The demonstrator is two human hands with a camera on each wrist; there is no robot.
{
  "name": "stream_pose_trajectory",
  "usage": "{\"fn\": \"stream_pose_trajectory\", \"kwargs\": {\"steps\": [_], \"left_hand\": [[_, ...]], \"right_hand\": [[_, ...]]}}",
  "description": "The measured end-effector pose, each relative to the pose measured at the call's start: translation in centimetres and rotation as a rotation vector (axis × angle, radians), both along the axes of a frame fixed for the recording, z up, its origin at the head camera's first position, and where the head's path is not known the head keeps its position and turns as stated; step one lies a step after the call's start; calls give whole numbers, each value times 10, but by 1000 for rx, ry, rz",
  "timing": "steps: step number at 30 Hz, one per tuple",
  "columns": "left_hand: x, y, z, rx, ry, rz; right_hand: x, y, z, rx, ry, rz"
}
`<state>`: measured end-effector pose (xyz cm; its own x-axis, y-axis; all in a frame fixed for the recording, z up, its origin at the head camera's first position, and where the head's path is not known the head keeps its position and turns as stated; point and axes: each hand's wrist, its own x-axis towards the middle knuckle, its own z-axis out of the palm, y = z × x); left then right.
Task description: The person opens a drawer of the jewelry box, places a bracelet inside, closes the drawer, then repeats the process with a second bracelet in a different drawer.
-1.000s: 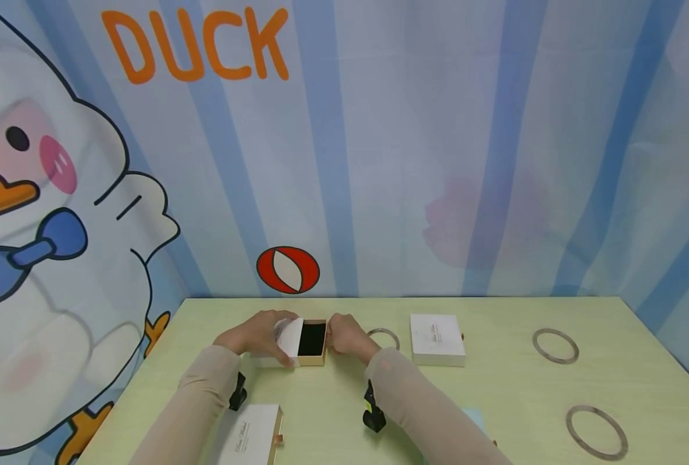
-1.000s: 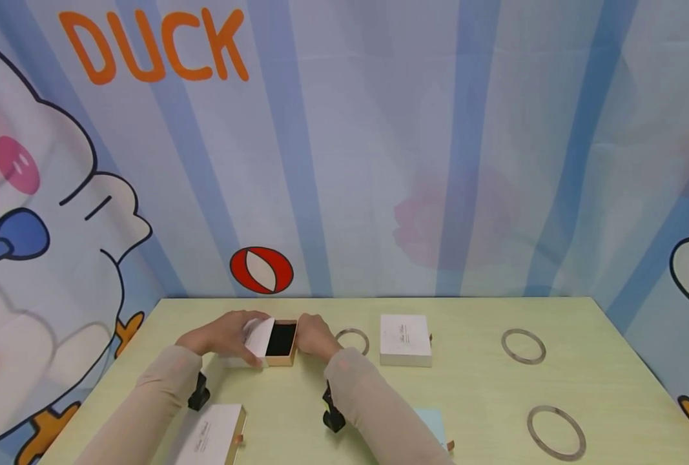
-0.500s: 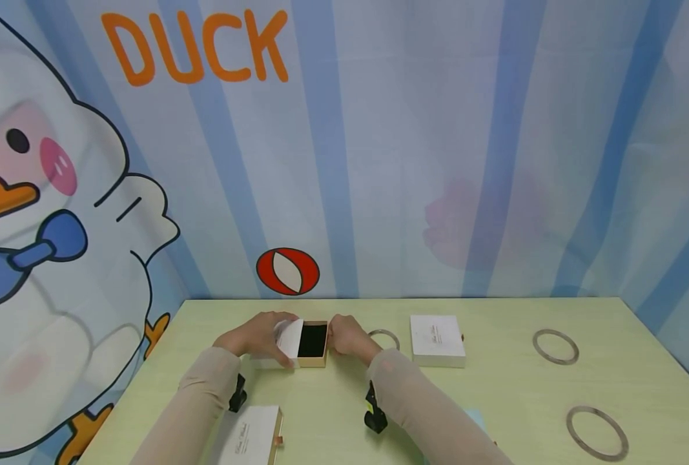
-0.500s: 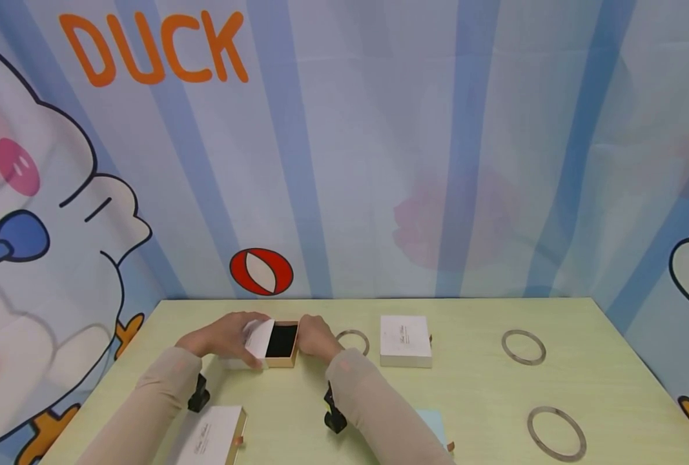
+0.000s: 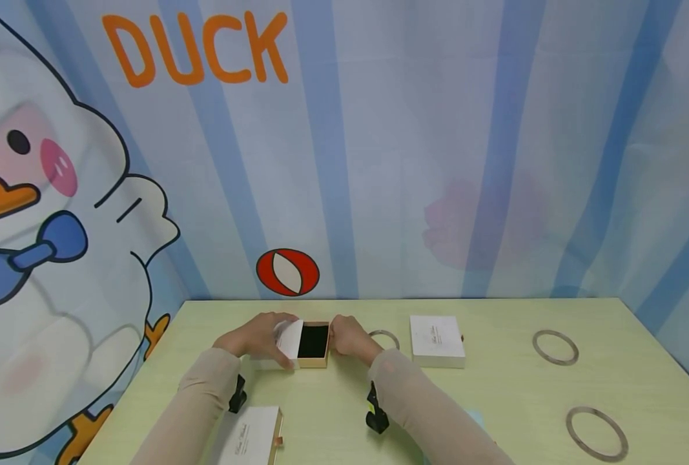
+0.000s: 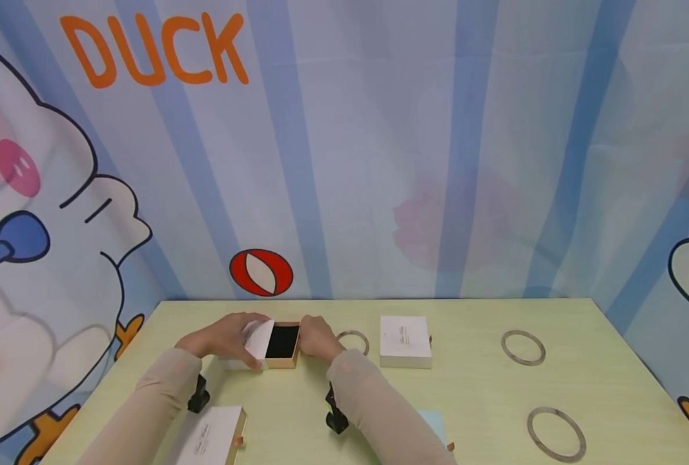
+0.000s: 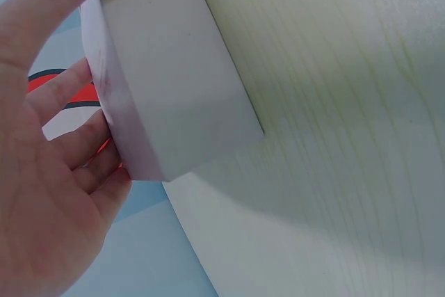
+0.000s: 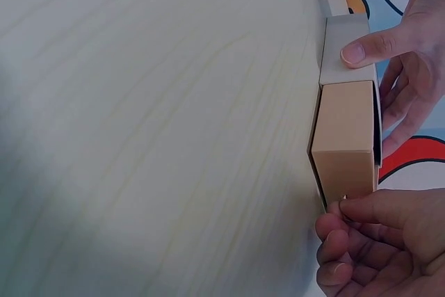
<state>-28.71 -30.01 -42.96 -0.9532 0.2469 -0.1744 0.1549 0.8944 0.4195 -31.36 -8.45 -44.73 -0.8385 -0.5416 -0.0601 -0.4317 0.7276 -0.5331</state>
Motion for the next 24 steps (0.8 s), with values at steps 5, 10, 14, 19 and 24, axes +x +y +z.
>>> {"fn": "stream_pose_trajectory", "kwargs": {"steps": [5,10,14,19,24], "left_hand": [[0,0,0,12,-6,9],[1,1,1,15,-4,5],[2,1,2,0,5,-7],[2,1,2,-22,6,-11],[1,2,1,-28,2,-6]], "right_hand": [[1,2,2,-4,2,1],[0,2,1,-4,-25,-11],[0,2,0,-2,-19,-16],[0,2,0,3,-28,-27],[0,3,0,-4,-25,-24]]}}
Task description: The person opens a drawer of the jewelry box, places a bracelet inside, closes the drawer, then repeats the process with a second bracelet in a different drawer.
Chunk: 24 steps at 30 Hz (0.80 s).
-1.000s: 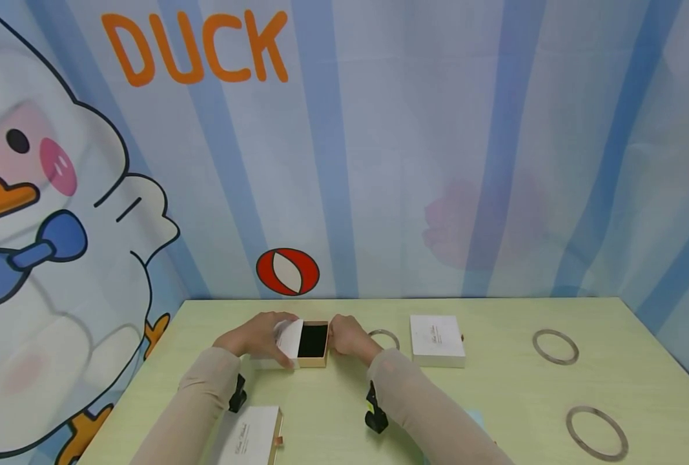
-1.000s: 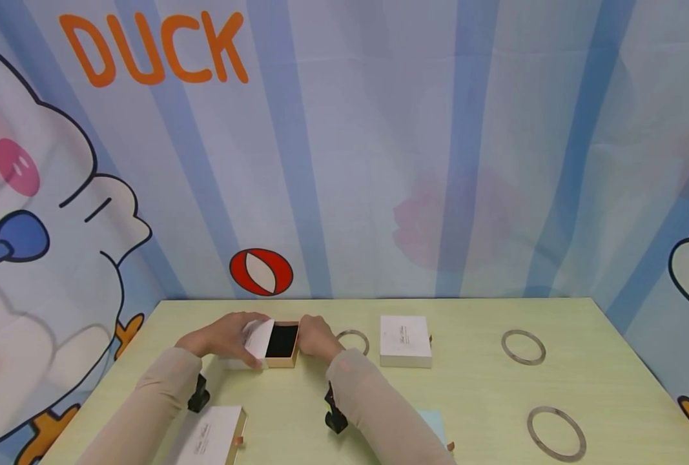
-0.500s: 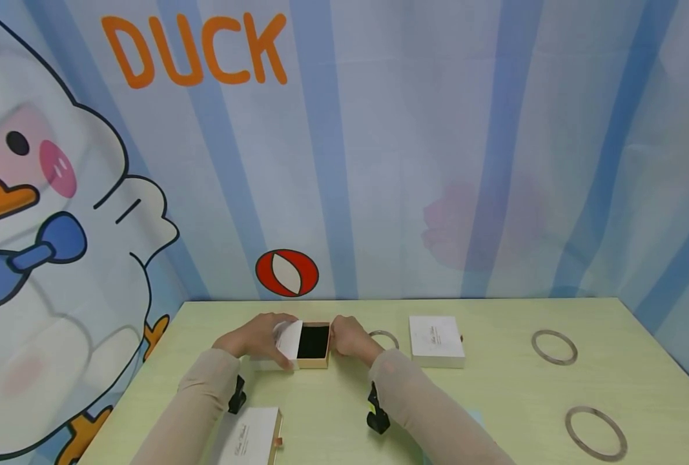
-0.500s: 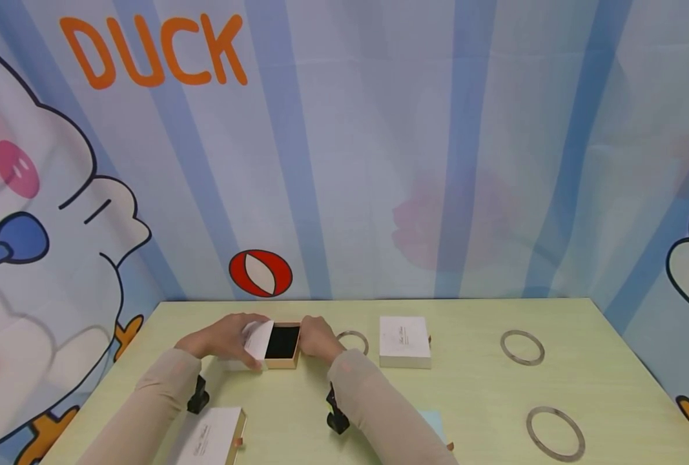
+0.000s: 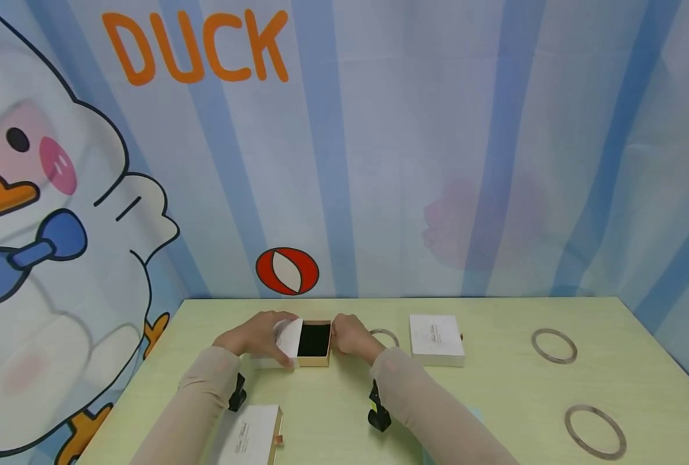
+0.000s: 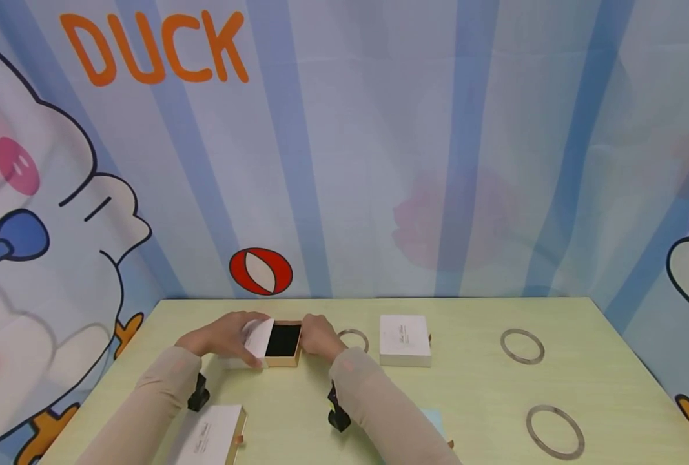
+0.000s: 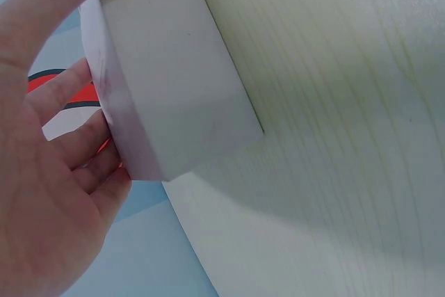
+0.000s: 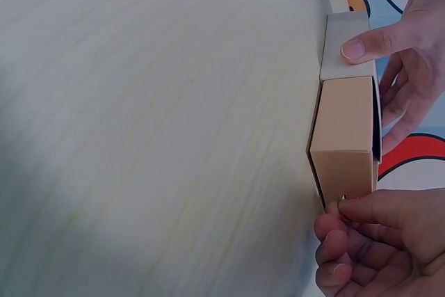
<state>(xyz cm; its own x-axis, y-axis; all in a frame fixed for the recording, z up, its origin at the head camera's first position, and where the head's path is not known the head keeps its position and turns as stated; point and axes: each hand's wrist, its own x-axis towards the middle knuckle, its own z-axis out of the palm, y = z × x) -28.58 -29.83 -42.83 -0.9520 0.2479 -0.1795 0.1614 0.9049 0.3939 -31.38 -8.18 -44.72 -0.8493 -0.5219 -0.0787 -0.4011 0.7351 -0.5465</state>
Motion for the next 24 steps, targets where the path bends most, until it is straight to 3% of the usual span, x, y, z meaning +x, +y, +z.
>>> {"fn": "stream_pose_trajectory", "kwargs": {"steps": [24], "left_hand": [[0,-2,0,26,4,-18]], "right_hand": [[0,6,-2,-48,-38,-2]]}}
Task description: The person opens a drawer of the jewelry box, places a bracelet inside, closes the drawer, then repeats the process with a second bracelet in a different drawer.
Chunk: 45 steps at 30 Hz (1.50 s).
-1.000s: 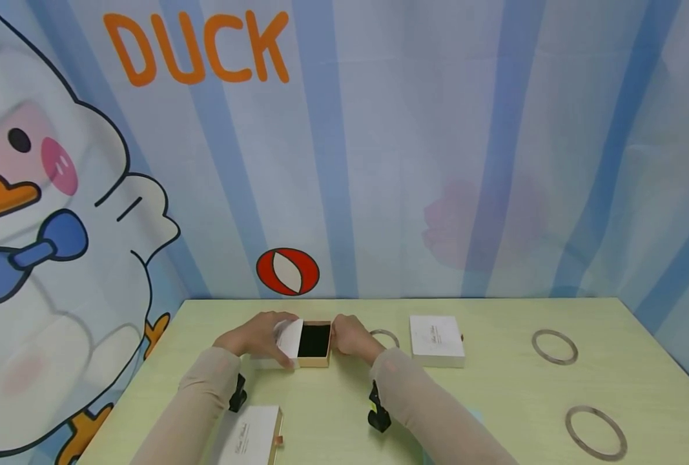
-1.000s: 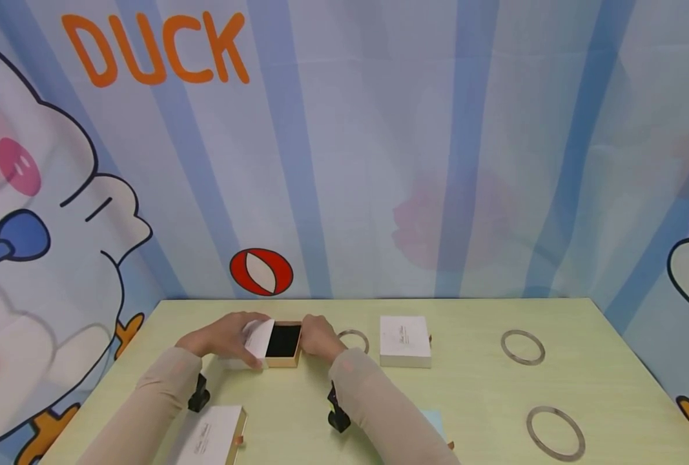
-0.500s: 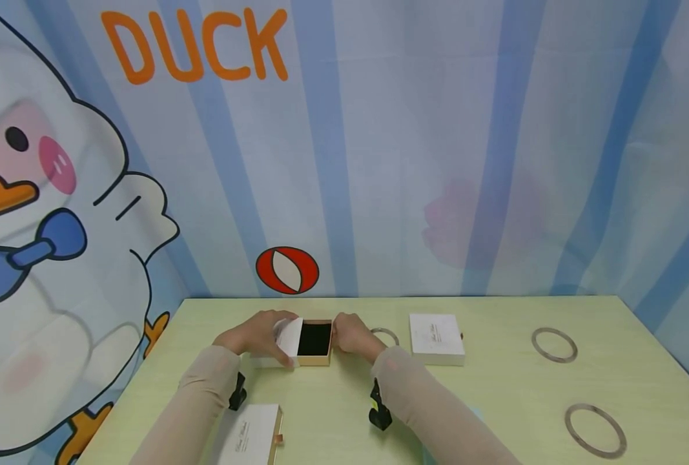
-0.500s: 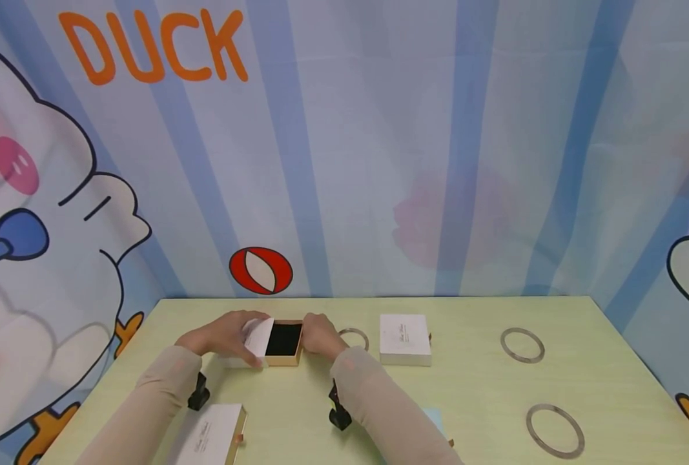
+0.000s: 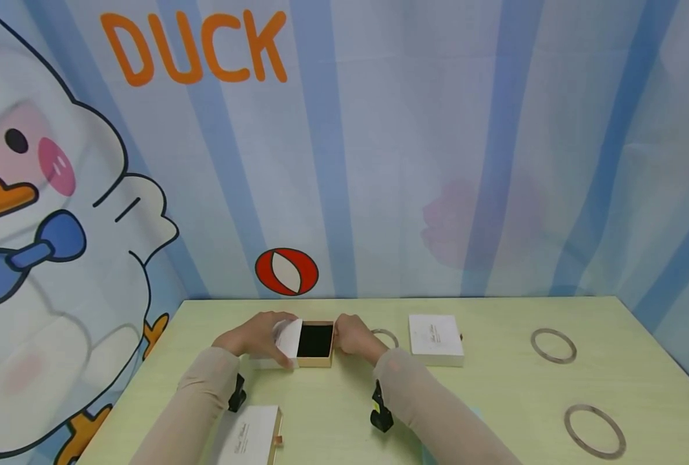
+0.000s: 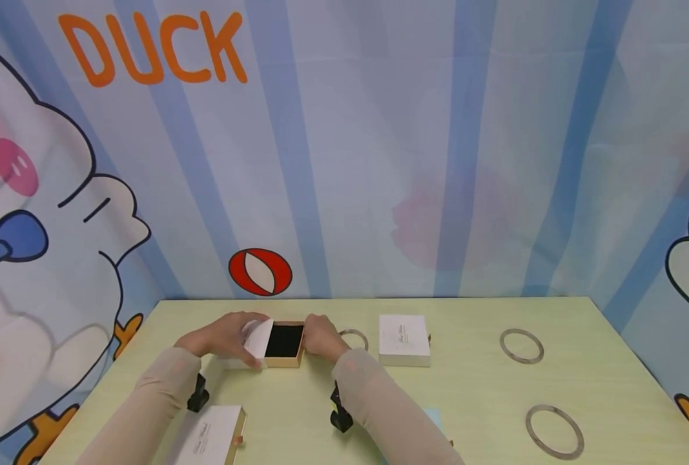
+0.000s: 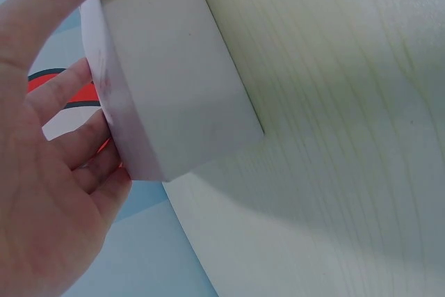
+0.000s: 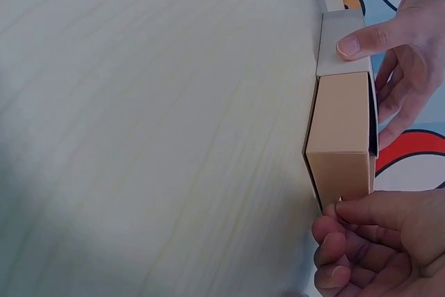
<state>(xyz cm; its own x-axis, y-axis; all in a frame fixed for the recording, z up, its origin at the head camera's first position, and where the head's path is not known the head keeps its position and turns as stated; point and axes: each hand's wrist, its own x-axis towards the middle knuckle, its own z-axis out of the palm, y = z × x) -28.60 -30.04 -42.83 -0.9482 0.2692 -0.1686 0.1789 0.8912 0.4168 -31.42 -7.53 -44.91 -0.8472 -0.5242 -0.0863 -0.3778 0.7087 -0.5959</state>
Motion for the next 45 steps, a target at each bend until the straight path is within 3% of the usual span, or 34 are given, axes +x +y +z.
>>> {"fn": "stream_pose_trajectory", "kwargs": {"steps": [17,45], "left_hand": [[1,2,0,19,-22,43],[-1,2,-3,10,-13,39]], "right_hand": [[3,4,4,3,1,-7],[-3,10,-2,24,30,-24]]}}
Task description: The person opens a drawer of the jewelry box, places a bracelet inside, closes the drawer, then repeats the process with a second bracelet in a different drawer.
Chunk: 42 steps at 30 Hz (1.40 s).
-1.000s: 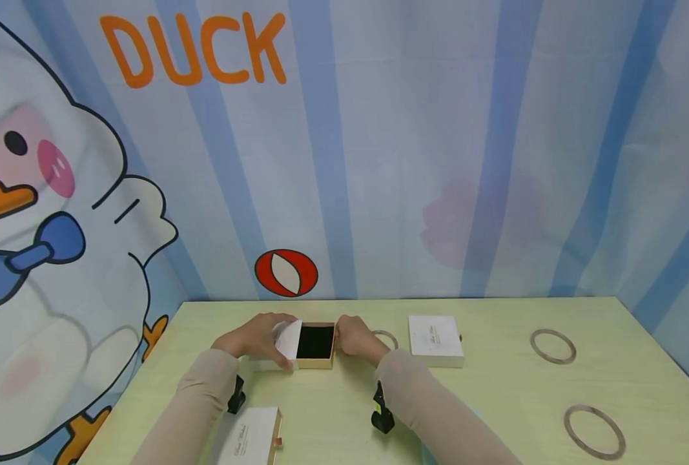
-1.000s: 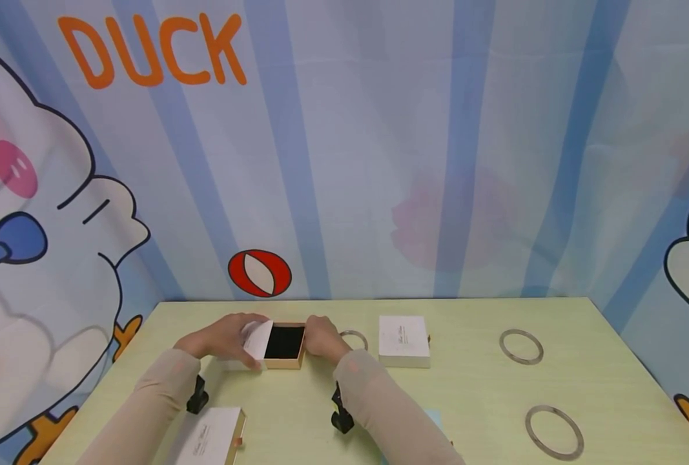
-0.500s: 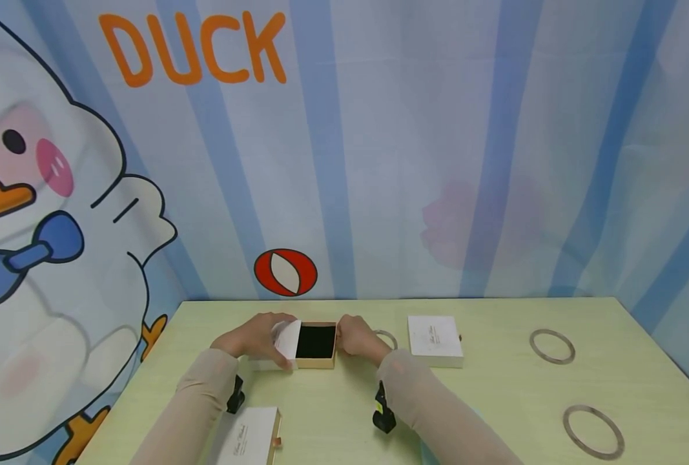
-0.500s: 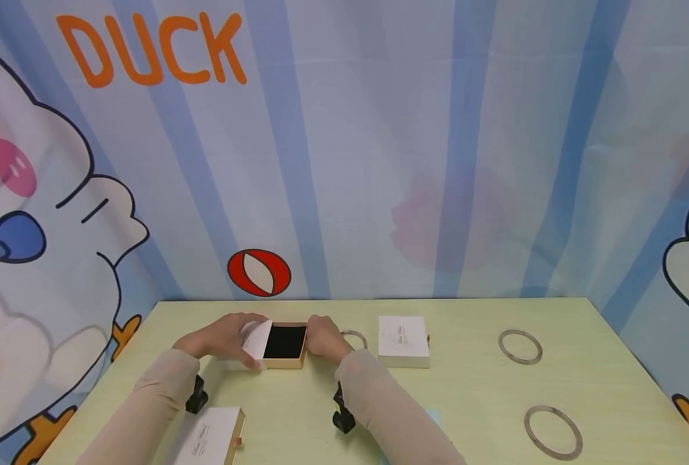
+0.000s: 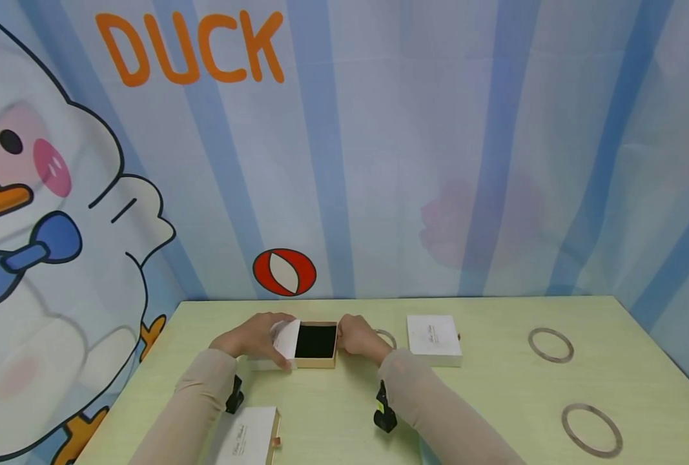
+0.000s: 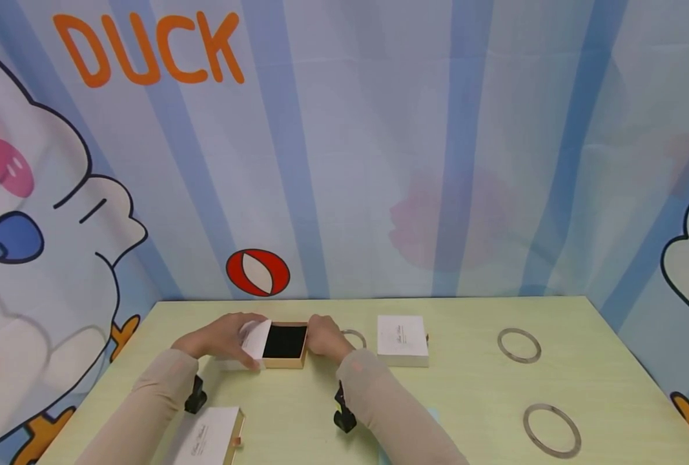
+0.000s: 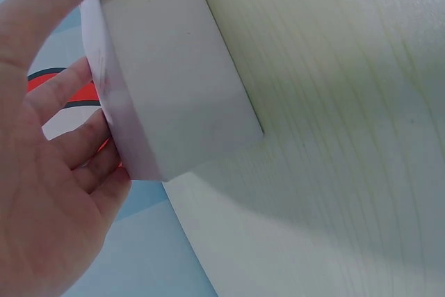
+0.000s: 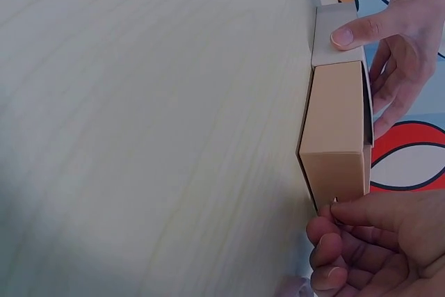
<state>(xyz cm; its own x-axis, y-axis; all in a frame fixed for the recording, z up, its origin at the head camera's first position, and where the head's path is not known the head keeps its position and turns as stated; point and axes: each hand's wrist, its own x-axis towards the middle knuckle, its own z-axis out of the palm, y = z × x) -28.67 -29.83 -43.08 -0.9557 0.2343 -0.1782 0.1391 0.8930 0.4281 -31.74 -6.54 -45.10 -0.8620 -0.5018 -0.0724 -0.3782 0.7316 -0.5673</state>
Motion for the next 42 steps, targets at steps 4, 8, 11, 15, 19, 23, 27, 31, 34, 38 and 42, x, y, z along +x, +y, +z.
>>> {"fn": "stream_pose_trajectory", "kwargs": {"steps": [4,8,11,15,19,23,27,31,34,38,42], "left_hand": [[-2,0,0,-17,6,4],[-2,0,1,-30,8,-2],[-2,0,2,-26,10,-13],[-4,0,3,-23,11,-22],[-5,0,4,-28,13,-21],[-4,0,5,-32,11,-13],[-4,0,4,-26,6,-7],[-3,-1,2,-27,5,-8],[-3,-1,2,-30,9,-14],[-1,-1,2,-24,9,-19],[0,-1,0,-19,7,-23]], "right_hand": [[0,0,0,-20,-10,-13],[0,1,1,-40,-20,-21],[1,2,3,-46,-24,-24],[2,5,6,-65,-8,-22],[3,9,11,-95,-1,-40],[4,14,15,-136,-20,-59],[3,20,15,-136,7,-62],[-1,25,15,-112,31,-79],[-2,28,19,-87,47,-88],[-1,31,24,-71,31,-96],[0,36,28,-48,8,-115]]}}
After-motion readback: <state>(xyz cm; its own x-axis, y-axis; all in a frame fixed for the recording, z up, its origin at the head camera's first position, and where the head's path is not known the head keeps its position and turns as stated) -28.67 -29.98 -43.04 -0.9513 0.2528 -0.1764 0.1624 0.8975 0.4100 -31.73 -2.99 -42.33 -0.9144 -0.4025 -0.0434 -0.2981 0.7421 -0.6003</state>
